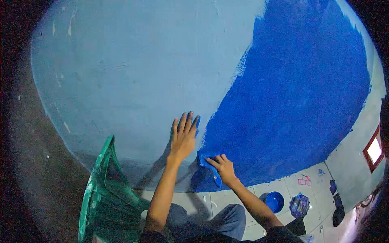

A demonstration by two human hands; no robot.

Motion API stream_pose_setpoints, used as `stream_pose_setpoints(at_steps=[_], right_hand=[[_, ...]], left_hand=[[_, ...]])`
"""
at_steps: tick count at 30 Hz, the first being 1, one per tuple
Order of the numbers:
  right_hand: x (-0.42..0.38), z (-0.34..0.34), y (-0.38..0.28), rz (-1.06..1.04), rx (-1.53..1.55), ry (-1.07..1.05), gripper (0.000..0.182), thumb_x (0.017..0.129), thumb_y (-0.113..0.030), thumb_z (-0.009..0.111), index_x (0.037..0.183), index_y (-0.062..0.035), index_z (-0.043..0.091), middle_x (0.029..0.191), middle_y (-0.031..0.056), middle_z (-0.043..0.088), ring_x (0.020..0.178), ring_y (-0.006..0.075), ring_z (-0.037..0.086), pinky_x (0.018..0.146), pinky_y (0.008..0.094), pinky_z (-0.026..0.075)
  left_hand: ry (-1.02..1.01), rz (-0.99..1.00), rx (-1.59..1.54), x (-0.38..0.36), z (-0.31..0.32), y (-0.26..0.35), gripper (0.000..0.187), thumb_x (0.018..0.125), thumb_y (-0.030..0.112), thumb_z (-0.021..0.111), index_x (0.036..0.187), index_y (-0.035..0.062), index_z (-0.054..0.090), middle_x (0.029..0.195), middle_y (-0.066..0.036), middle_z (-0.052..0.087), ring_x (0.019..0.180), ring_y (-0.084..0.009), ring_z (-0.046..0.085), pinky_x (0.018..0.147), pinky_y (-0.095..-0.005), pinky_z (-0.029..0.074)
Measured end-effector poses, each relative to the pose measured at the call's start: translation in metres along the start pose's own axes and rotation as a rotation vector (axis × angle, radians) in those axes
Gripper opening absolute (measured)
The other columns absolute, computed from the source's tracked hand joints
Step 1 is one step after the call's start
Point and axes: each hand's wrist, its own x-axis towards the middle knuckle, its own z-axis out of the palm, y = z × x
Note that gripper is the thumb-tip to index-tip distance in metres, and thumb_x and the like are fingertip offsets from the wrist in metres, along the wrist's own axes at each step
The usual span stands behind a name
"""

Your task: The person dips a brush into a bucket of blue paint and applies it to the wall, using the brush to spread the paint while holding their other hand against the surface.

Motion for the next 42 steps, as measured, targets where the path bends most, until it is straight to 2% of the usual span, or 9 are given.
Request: stream_pose_setpoints(at_steps=[3,8,9,16,17,24,29,33,42], right_hand=[[0.021,-0.037,0.002,0.129,0.113,-0.029,0.045,0.08,-0.011,0.058,0.122,-0.0223,0.068,0.098,0.0054,0.061,0.087,0.0281,0.055,0.072,0.0404,0.053],[0.097,-0.088,0.027,0.122,-0.089,0.639,0.041,0.077,-0.019,0.066,0.118,-0.0163,0.072,0.099,0.0072,0.066,0.082,0.0269,0.054,0.069,0.0367,0.045],[0.09,-0.072,0.03,0.09,-0.152,0.658,0.041,0.076,-0.014,0.065,0.116,-0.0179,0.073,0.097,0.0071,0.066,0.079,0.0248,0.055,0.068,0.0369,0.045],[-0.01,0.0,-0.003,0.127,0.106,-0.099,0.048,0.079,-0.008,0.057,0.123,-0.0248,0.067,0.095,0.0033,0.059,0.087,0.026,0.055,0.061,0.0384,0.053],[-0.009,-0.006,-0.002,0.127,0.109,-0.103,0.048,0.079,-0.008,0.057,0.123,-0.0248,0.067,0.095,0.0033,0.059,0.087,0.026,0.055,0.061,0.0384,0.053],[0.1,-0.091,0.021,0.119,-0.072,0.588,0.039,0.082,-0.014,0.058,0.119,-0.02,0.071,0.102,0.0061,0.067,0.089,0.0269,0.056,0.07,0.0389,0.048],[0.009,0.008,0.007,0.106,0.098,0.099,0.049,0.081,-0.005,0.056,0.122,-0.0283,0.068,0.105,0.0019,0.064,0.087,0.0268,0.056,0.066,0.0369,0.052],[0.008,-0.015,0.008,0.1,0.169,-0.033,0.045,0.081,-0.007,0.056,0.12,-0.0259,0.069,0.104,0.0022,0.064,0.085,0.0277,0.056,0.062,0.0392,0.052],[0.121,-0.117,0.066,0.147,-0.14,0.833,0.038,0.074,-0.019,0.068,0.112,-0.022,0.075,0.096,0.004,0.066,0.084,0.0264,0.057,0.07,0.0367,0.049]], left_hand=[[0.052,0.016,-0.015,-0.004,0.003,-0.003,0.057,0.099,0.021,0.05,0.154,0.0143,0.036,0.162,-0.01,0.028,0.15,-0.0288,0.023,0.121,-0.0524,0.012],[-0.038,-0.008,0.094,-0.004,0.001,0.002,0.057,0.099,0.022,0.05,0.153,0.0153,0.036,0.161,-0.011,0.03,0.15,-0.0296,0.023,0.121,-0.0534,0.012],[-0.014,0.031,0.062,-0.005,0.009,-0.001,0.062,0.096,0.023,0.051,0.154,0.0096,0.034,0.16,-0.021,0.026,0.15,-0.0394,0.018,0.12,-0.059,0.007],[0.002,0.028,0.056,-0.005,0.009,-0.001,0.062,0.096,0.025,0.051,0.154,0.0105,0.034,0.16,-0.021,0.027,0.149,-0.04,0.02,0.119,-0.0597,0.01],[0.026,-0.016,0.018,-0.006,0.008,0.001,0.055,0.101,0.024,0.048,0.154,0.0162,0.036,0.16,-0.012,0.03,0.15,-0.031,0.022,0.121,-0.0542,0.011],[-0.046,-0.035,0.117,-0.004,0.005,0.004,0.056,0.1,0.026,0.049,0.154,0.019,0.035,0.161,-0.012,0.028,0.15,-0.0308,0.021,0.121,-0.0538,0.01],[0.019,-0.027,0.039,-0.006,0.006,0.003,0.056,0.1,0.025,0.05,0.154,0.0174,0.036,0.161,-0.013,0.029,0.15,-0.0318,0.021,0.12,-0.0545,0.012],[0.026,-0.012,-0.01,-0.006,0.002,0.002,0.055,0.1,0.023,0.048,0.153,0.0156,0.037,0.16,-0.015,0.03,0.149,-0.0336,0.023,0.12,-0.0553,0.013],[-0.003,-0.061,-0.058,0.011,-0.002,0.013,0.059,0.099,0.02,0.049,0.155,0.0163,0.033,0.163,-0.02,0.02,0.151,-0.039,0.015,0.118,-0.0625,0.008]])
